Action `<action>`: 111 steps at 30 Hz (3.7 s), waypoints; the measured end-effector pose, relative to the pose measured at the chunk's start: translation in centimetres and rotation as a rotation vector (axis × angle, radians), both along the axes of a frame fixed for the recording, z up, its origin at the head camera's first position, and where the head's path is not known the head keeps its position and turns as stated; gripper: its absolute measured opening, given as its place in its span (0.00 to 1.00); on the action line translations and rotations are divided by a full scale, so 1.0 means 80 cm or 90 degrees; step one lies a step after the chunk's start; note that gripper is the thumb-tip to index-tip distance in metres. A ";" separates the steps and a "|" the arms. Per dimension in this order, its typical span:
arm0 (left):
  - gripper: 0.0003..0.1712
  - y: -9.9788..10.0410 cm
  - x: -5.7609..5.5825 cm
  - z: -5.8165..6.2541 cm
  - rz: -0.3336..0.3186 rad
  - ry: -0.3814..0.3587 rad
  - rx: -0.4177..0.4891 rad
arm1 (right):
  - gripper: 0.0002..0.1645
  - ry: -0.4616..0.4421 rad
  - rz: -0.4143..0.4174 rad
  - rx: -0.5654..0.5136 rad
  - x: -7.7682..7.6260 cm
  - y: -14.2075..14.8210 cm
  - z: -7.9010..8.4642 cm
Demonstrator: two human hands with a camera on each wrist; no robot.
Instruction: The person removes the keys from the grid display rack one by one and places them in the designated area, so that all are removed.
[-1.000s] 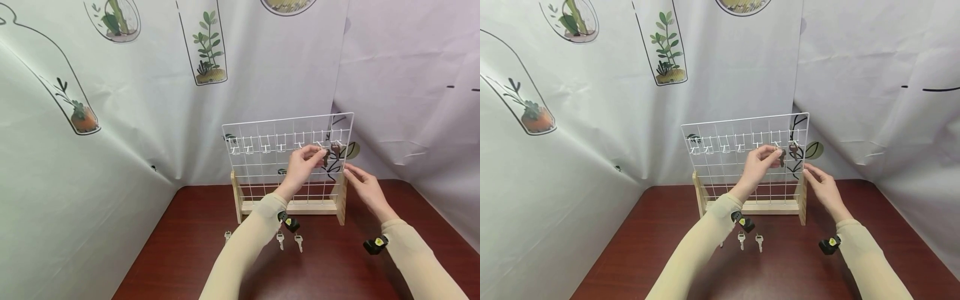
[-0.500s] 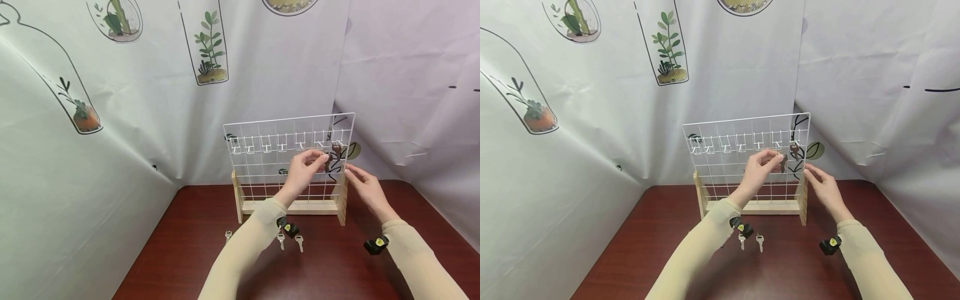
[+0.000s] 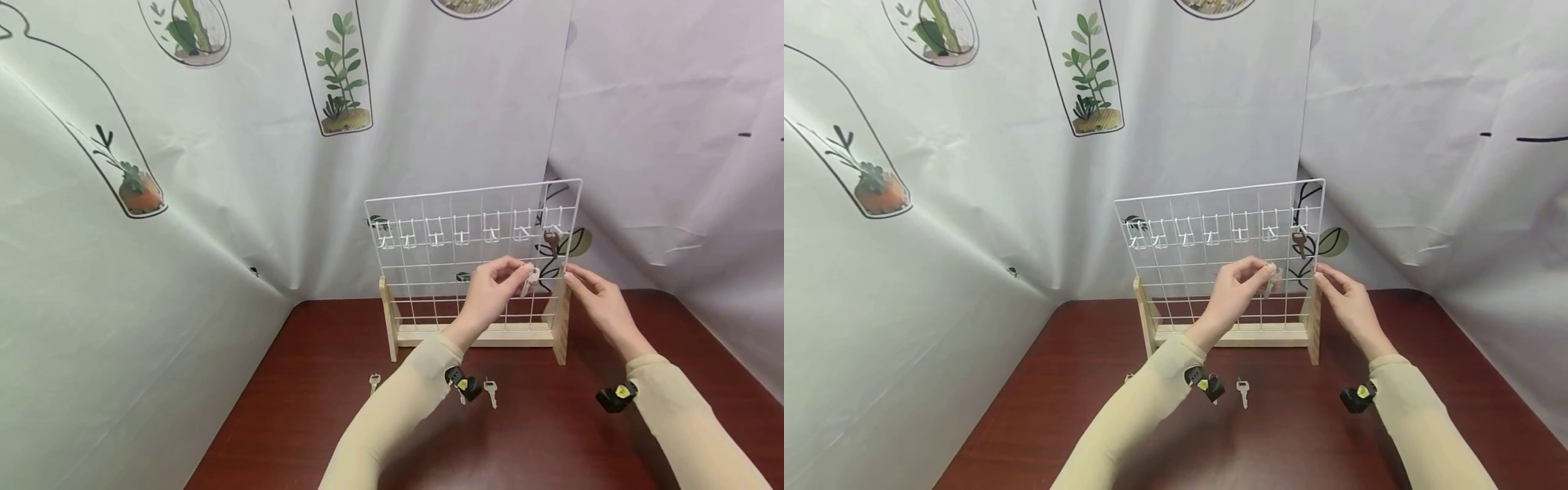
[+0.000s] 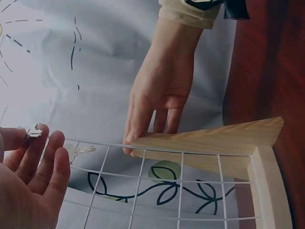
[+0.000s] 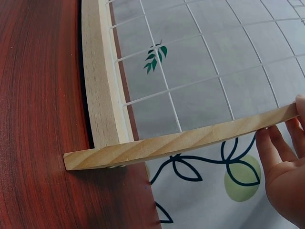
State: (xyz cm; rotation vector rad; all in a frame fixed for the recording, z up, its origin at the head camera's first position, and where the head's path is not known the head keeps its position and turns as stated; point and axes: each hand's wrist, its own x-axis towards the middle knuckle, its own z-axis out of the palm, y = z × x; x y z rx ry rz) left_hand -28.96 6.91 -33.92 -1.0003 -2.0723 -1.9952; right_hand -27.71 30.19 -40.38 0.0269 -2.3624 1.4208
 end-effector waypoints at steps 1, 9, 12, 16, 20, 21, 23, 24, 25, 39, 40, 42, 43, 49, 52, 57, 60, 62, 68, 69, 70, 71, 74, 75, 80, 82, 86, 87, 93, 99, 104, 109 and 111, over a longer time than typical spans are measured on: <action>0.14 -0.001 0.001 -0.002 0.003 0.002 -0.007 | 0.36 0.001 0.001 -0.001 0.000 0.000 0.000; 0.14 -0.008 0.002 -0.015 0.007 -0.009 -0.027 | 0.37 -0.003 0.003 -0.004 0.001 0.001 0.002; 0.14 -0.010 0.000 -0.022 0.025 -0.017 -0.051 | 0.35 0.006 0.002 0.001 0.001 0.002 0.001; 0.14 -0.012 -0.001 -0.031 0.036 -0.032 -0.074 | 0.34 0.014 -0.003 0.009 0.001 0.003 0.000; 0.12 -0.014 -0.001 -0.037 0.025 -0.049 -0.084 | 0.34 0.020 -0.001 0.009 0.001 0.003 -0.001; 0.12 -0.014 -0.001 -0.038 0.027 -0.051 -0.090 | 0.34 0.021 -0.001 0.010 0.001 0.003 -0.001; 0.11 -0.015 -0.001 -0.040 0.031 -0.053 -0.106 | 0.34 0.022 0.000 0.011 0.001 0.003 -0.001; 0.10 -0.016 -0.001 -0.042 0.034 -0.055 -0.114 | 0.34 0.022 0.000 0.012 0.001 0.003 -0.001; 0.10 -0.016 -0.001 -0.043 0.036 -0.058 -0.121 | 0.34 0.021 0.001 0.012 0.001 0.003 -0.001; 0.09 -0.018 0.001 -0.061 0.017 -0.076 -0.202 | 0.37 -0.007 0.010 -0.021 -0.001 0.004 0.000; 0.09 -0.017 0.001 -0.062 0.011 -0.086 -0.199 | 0.38 -0.010 0.008 -0.023 -0.001 0.004 0.001; 0.09 -0.016 0.001 -0.065 0.000 -0.109 -0.187 | 0.38 -0.010 0.009 -0.026 -0.002 0.003 0.001; 0.09 -0.016 0.000 -0.067 -0.005 -0.120 -0.181 | 0.38 -0.008 0.008 -0.025 -0.002 0.003 0.002; 0.08 -0.014 0.001 -0.075 -0.034 -0.175 -0.152 | 0.36 0.004 0.008 -0.020 -0.002 0.000 0.003; 0.08 -0.014 0.002 -0.079 -0.047 -0.204 -0.135 | 0.36 0.004 0.008 -0.019 -0.002 0.000 0.003; 0.09 -0.012 0.001 -0.088 -0.061 -0.233 -0.104 | 0.37 0.002 0.010 -0.025 -0.001 -0.001 0.004; 0.09 -0.010 0.000 -0.094 -0.065 -0.243 -0.099 | 0.37 0.001 0.007 -0.027 0.000 0.000 0.003; 0.09 -0.010 0.001 -0.098 -0.069 -0.256 -0.099 | 0.37 -0.001 0.004 -0.026 0.000 0.000 0.002; 0.12 -0.008 0.004 -0.107 -0.069 -0.284 -0.090 | 0.37 0.000 -0.002 -0.023 0.001 0.000 0.001; 0.12 -0.008 0.004 -0.109 -0.068 -0.284 -0.089 | 0.36 0.002 -0.002 -0.022 0.001 0.000 0.001; 0.12 -0.009 0.005 -0.110 -0.068 -0.284 -0.089 | 0.36 0.003 -0.002 -0.021 0.001 0.000 0.001; 0.11 -0.009 0.005 -0.112 -0.069 -0.284 -0.090 | 0.36 0.004 -0.003 -0.018 0.001 0.000 0.000; 0.09 -0.011 0.007 -0.116 -0.070 -0.284 -0.092 | 0.35 0.010 -0.008 -0.015 0.000 -0.001 -0.001; 0.09 -0.011 0.008 -0.118 -0.070 -0.283 -0.095 | 0.35 0.013 -0.009 -0.014 0.000 -0.001 -0.001; 0.07 -0.011 0.009 -0.123 -0.061 -0.282 -0.109 | 0.35 0.016 -0.004 -0.020 -0.002 -0.002 0.000; 0.07 -0.011 0.008 -0.125 -0.059 -0.282 -0.118 | 0.35 0.015 -0.001 -0.023 -0.003 -0.003 0.001; 0.08 -0.011 0.009 -0.128 -0.060 -0.287 -0.135 | 0.35 0.011 0.001 -0.023 -0.003 -0.003 0.003; 0.08 -0.011 0.010 -0.129 -0.062 -0.287 -0.140 | 0.35 0.009 0.000 -0.022 -0.003 -0.003 0.003; 0.05 -0.010 0.013 -0.138 -0.066 -0.284 -0.159 | 0.35 0.006 0.000 -0.027 -0.002 -0.002 0.003; 0.02 -0.010 0.018 -0.149 -0.066 -0.292 -0.182 | 0.35 0.012 0.000 -0.030 -0.001 -0.001 0.003; 0.02 -0.010 0.020 -0.157 -0.064 -0.311 -0.190 | 0.35 0.006 -0.006 -0.019 0.000 -0.001 0.003; 0.02 -0.010 0.020 -0.161 -0.063 -0.310 -0.199 | 0.35 0.004 -0.007 -0.025 -0.001 -0.001 0.003; 0.02 -0.010 0.021 -0.163 -0.063 -0.309 -0.207 | 0.35 0.005 -0.007 -0.026 -0.001 -0.001 0.003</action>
